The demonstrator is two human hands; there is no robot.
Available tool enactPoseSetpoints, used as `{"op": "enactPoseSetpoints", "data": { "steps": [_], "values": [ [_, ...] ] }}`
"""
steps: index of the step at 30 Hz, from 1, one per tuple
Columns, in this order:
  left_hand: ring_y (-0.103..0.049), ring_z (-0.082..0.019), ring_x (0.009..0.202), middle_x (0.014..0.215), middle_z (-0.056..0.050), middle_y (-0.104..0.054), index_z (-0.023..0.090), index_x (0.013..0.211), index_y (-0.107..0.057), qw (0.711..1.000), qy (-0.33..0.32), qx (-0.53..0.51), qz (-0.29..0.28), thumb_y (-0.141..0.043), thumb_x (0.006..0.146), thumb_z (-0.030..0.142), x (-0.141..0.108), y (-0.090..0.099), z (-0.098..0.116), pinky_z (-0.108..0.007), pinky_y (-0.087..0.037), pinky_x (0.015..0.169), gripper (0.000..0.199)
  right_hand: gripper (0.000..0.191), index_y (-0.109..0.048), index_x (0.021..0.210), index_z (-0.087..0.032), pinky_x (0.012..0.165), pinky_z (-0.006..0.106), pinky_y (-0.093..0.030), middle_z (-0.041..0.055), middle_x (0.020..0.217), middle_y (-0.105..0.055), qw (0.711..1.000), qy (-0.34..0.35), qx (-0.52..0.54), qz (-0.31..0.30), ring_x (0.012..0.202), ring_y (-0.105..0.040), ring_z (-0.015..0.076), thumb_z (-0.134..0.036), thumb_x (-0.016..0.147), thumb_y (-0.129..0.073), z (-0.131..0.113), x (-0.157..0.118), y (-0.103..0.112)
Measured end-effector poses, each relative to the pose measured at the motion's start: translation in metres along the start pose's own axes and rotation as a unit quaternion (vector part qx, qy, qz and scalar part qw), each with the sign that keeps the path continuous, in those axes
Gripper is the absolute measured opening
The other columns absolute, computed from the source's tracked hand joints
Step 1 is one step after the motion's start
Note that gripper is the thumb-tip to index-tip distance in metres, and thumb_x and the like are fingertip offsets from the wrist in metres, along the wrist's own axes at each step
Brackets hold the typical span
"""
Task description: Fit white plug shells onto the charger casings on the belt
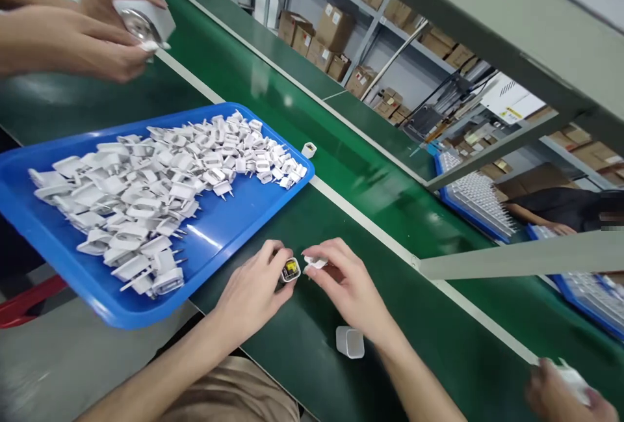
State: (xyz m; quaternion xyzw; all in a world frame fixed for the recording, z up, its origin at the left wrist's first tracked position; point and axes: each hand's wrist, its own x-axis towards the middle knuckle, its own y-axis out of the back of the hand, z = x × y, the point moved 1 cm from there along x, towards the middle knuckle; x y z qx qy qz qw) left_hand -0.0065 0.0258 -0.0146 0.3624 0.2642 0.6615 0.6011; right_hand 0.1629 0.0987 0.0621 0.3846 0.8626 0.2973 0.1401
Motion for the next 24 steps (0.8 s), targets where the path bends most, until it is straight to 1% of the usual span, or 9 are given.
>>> {"op": "enactPoseSetpoints", "data": {
  "steps": [2,5,7,9,10,13,16,21,24],
  "values": [
    [-0.065,-0.023,0.089,0.112,-0.003,-0.062,0.025,0.111,-0.052,0.999,-0.018,-0.033,0.012,-0.062,0.093,0.016,-0.008,-0.005,-0.003,-0.036,-0.050,0.073,0.022,0.020,-0.063,0.122,-0.026,0.073,0.028,-0.059,0.0053,0.111,-0.062,0.998,0.015,-0.058,0.016,0.090,-0.067,0.0174,-0.028,0.102,-0.061,0.003,-0.010,-0.006],
    [-0.062,-0.024,0.091,0.106,-0.001,-0.066,0.025,0.111,-0.053,0.996,-0.023,-0.079,0.025,-0.063,0.092,0.014,-0.012,-0.009,-0.005,-0.038,-0.048,0.078,0.024,0.017,-0.057,0.121,-0.024,0.076,0.030,-0.058,0.0052,0.104,-0.064,0.980,0.092,-0.179,0.017,0.087,-0.066,0.0185,-0.023,0.104,-0.057,0.003,-0.012,-0.011],
    [-0.061,-0.024,0.093,0.107,-0.001,-0.067,0.025,0.112,-0.054,0.995,-0.023,-0.095,0.033,-0.064,0.092,0.013,-0.013,-0.011,-0.006,-0.038,-0.047,0.079,0.025,0.015,-0.057,0.119,-0.022,0.074,0.032,-0.056,0.0070,0.103,-0.065,0.951,0.155,-0.268,-0.017,0.087,-0.064,0.0200,-0.019,0.106,-0.050,0.001,-0.010,-0.014],
    [-0.061,-0.024,0.092,0.105,-0.001,-0.067,0.024,0.109,-0.056,0.994,-0.023,-0.104,0.037,-0.066,0.091,0.013,-0.012,-0.012,-0.007,-0.038,-0.046,0.079,0.023,0.024,-0.057,0.124,-0.020,0.074,0.034,-0.056,0.0094,0.107,-0.065,0.920,0.198,-0.331,-0.063,0.090,-0.063,0.0220,-0.012,0.106,-0.042,0.001,-0.006,-0.017],
    [-0.060,-0.023,0.091,0.103,-0.001,-0.067,0.024,0.105,-0.057,0.993,-0.021,-0.109,0.037,-0.067,0.090,0.013,-0.012,-0.013,-0.007,-0.038,-0.045,0.079,0.021,0.028,-0.056,0.127,-0.019,0.074,0.034,-0.056,0.0100,0.107,-0.065,0.913,0.206,-0.344,-0.077,0.091,-0.062,0.0226,-0.010,0.106,-0.040,0.001,-0.005,-0.019],
    [-0.060,-0.022,0.088,0.097,0.001,-0.067,0.024,0.097,-0.058,0.990,-0.013,-0.135,0.028,-0.068,0.089,0.013,-0.011,-0.012,-0.009,-0.036,-0.045,0.078,0.017,0.018,-0.056,0.119,-0.018,0.076,0.035,-0.056,0.0098,0.105,-0.066,0.926,0.193,-0.315,-0.077,0.091,-0.062,0.0225,-0.014,0.106,-0.045,0.001,0.000,-0.023],
    [-0.060,-0.021,0.088,0.098,0.001,-0.069,0.024,0.099,-0.060,0.988,-0.004,-0.155,0.018,-0.068,0.090,0.014,-0.010,-0.010,-0.011,-0.036,-0.045,0.079,0.015,0.010,-0.059,0.107,-0.020,0.074,0.034,-0.056,0.0080,0.100,-0.066,0.940,0.168,-0.290,-0.068,0.087,-0.062,0.0207,-0.021,0.107,-0.049,0.002,0.003,-0.023],
    [-0.060,-0.021,0.088,0.098,0.002,-0.071,0.023,0.100,-0.061,0.986,-0.016,-0.164,0.022,-0.068,0.089,0.011,-0.009,-0.010,-0.012,-0.036,-0.044,0.080,0.018,0.018,-0.061,0.112,-0.019,0.075,0.033,-0.057,0.0095,0.105,-0.067,0.935,0.203,-0.280,-0.075,0.089,-0.064,0.0197,-0.019,0.109,-0.044,0.001,0.006,-0.021],
    [-0.060,-0.020,0.085,0.095,0.003,-0.071,0.023,0.097,-0.061,0.986,-0.018,-0.167,0.024,-0.066,0.090,0.011,-0.009,-0.011,-0.012,-0.036,-0.044,0.079,0.015,0.017,-0.060,0.114,-0.019,0.075,0.032,-0.057,0.0092,0.104,-0.067,0.935,0.204,-0.279,-0.081,0.088,-0.064,0.0192,-0.018,0.109,-0.044,0.000,0.009,-0.022]
  ]
}}
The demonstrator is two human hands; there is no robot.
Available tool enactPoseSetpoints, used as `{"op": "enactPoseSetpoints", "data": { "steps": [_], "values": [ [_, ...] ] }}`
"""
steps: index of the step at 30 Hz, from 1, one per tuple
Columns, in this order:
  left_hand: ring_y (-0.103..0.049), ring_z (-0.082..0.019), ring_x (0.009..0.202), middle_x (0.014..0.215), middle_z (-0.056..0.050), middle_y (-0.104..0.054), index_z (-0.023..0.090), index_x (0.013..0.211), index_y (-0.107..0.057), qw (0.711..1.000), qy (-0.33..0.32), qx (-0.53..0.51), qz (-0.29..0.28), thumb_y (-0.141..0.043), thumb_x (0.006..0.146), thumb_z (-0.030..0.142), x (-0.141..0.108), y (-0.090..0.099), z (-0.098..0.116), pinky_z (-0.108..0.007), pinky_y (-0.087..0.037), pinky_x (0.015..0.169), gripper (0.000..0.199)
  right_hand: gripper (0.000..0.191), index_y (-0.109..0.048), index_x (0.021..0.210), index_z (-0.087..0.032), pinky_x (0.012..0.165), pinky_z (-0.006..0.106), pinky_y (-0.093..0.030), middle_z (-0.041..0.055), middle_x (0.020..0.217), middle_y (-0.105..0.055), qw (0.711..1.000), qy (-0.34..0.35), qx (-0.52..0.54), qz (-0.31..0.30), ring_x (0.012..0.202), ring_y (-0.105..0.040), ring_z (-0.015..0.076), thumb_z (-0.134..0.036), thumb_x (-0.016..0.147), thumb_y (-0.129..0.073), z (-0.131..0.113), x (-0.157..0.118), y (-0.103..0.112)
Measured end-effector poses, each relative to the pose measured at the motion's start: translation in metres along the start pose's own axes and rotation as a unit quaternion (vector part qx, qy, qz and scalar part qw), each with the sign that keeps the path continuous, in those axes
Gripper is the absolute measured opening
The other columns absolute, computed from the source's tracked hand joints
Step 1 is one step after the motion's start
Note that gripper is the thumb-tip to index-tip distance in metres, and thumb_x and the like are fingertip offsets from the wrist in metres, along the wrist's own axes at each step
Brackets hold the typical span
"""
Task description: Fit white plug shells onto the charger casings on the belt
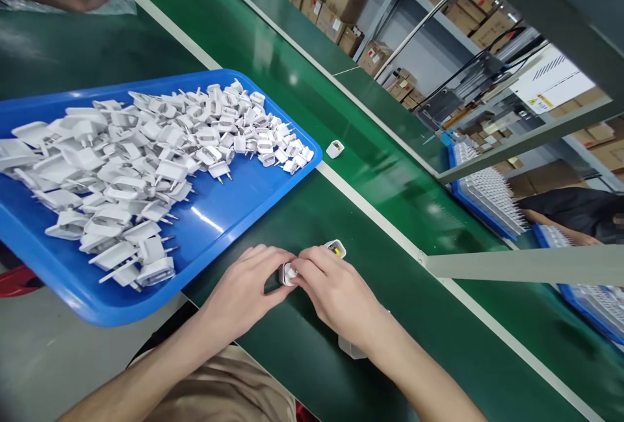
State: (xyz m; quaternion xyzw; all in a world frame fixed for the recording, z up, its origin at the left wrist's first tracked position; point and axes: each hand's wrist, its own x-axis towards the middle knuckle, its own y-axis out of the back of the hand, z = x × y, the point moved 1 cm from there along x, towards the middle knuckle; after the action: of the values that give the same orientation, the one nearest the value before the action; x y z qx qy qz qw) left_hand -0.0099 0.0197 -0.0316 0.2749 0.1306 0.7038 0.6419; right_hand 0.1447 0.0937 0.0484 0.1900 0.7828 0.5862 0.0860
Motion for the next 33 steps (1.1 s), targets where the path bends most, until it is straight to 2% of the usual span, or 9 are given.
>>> {"op": "enactPoseSetpoints", "data": {
  "steps": [9,15,19,21,24,25,27,30,33],
  "values": [
    [-0.058,-0.019,0.086,0.095,0.003,-0.070,0.023,0.099,-0.062,1.000,0.011,-0.009,-0.009,-0.064,0.090,0.010,0.001,-0.001,-0.001,-0.035,-0.044,0.078,0.016,0.018,-0.060,0.103,-0.017,0.070,0.034,-0.049,0.0085,0.095,-0.063,0.998,-0.031,-0.044,-0.014,0.080,-0.055,0.0200,-0.007,0.103,-0.045,-0.004,-0.004,-0.012],
    [-0.062,-0.020,0.089,0.096,0.002,-0.071,0.024,0.097,-0.064,1.000,0.015,0.002,-0.011,-0.066,0.090,0.012,0.003,0.001,-0.001,-0.035,-0.046,0.082,0.014,0.024,-0.058,0.096,-0.020,0.068,0.035,-0.043,0.0076,0.088,-0.061,0.995,-0.009,-0.101,0.001,0.075,-0.049,0.0211,-0.005,0.101,-0.040,-0.002,-0.007,-0.021],
    [-0.063,-0.021,0.090,0.097,0.001,-0.071,0.023,0.096,-0.064,0.999,0.013,0.019,-0.027,-0.069,0.090,0.016,0.002,0.004,0.001,-0.036,-0.047,0.081,0.010,0.020,-0.054,0.091,-0.019,0.067,0.033,-0.044,0.0075,0.089,-0.061,0.997,-0.018,-0.071,-0.038,0.077,-0.051,0.0208,-0.011,0.103,-0.041,-0.002,-0.001,-0.021],
    [-0.064,-0.023,0.094,0.102,-0.001,-0.071,0.024,0.107,-0.064,0.999,0.013,0.033,-0.031,-0.075,0.087,0.020,0.001,0.005,0.001,-0.037,-0.048,0.083,0.023,0.018,-0.054,0.092,-0.020,0.068,0.033,-0.046,0.0075,0.091,-0.061,0.997,-0.022,-0.059,-0.051,0.078,-0.054,0.0209,-0.015,0.105,-0.042,-0.004,0.004,-0.013],
    [-0.065,-0.027,0.106,0.118,-0.004,-0.069,0.025,0.136,-0.051,0.999,0.014,0.037,-0.020,-0.088,0.076,0.028,-0.002,0.004,0.001,-0.039,-0.049,0.088,0.071,0.014,-0.056,0.101,-0.021,0.070,0.033,-0.050,0.0079,0.094,-0.064,0.998,-0.043,-0.024,-0.035,0.082,-0.060,0.0210,-0.021,0.106,-0.043,-0.005,0.001,0.017],
    [-0.065,-0.027,0.108,0.122,-0.005,-0.068,0.025,0.143,-0.046,0.999,0.015,0.031,-0.015,-0.091,0.073,0.031,-0.003,0.003,0.000,-0.039,-0.050,0.089,0.083,0.014,-0.057,0.104,-0.021,0.071,0.033,-0.051,0.0080,0.096,-0.066,0.998,-0.066,-0.017,-0.016,0.083,-0.062,0.0211,-0.023,0.106,-0.043,-0.001,-0.006,0.032],
    [-0.065,-0.027,0.110,0.126,-0.005,-0.066,0.025,0.145,-0.042,0.999,0.018,0.023,-0.014,-0.092,0.072,0.036,-0.004,0.002,-0.001,-0.038,-0.050,0.089,0.090,0.016,-0.058,0.106,-0.023,0.071,0.034,-0.052,0.0083,0.096,-0.068,0.988,-0.148,-0.035,0.036,0.081,-0.065,0.0223,-0.032,0.106,-0.045,0.012,-0.034,0.065],
    [-0.064,-0.027,0.108,0.123,-0.005,-0.068,0.024,0.139,-0.048,0.999,0.010,0.046,-0.021,-0.086,0.080,0.039,-0.005,0.001,-0.001,-0.039,-0.049,0.089,0.071,0.033,-0.061,0.096,-0.025,0.062,0.038,-0.051,0.0092,0.084,-0.070,0.931,-0.330,-0.126,0.087,0.069,-0.066,0.0266,-0.056,0.099,-0.047,0.045,-0.102,0.106],
    [-0.063,-0.026,0.105,0.120,-0.006,-0.068,0.022,0.134,-0.053,0.995,-0.014,0.092,-0.019,-0.073,0.092,0.036,-0.007,0.001,0.001,-0.041,-0.047,0.090,0.048,0.052,-0.059,0.081,-0.026,0.051,0.041,-0.050,0.0115,0.073,-0.070,0.861,-0.476,-0.151,0.091,0.060,-0.066,0.0309,-0.075,0.088,-0.043,0.076,-0.176,0.115]
  ]
}}
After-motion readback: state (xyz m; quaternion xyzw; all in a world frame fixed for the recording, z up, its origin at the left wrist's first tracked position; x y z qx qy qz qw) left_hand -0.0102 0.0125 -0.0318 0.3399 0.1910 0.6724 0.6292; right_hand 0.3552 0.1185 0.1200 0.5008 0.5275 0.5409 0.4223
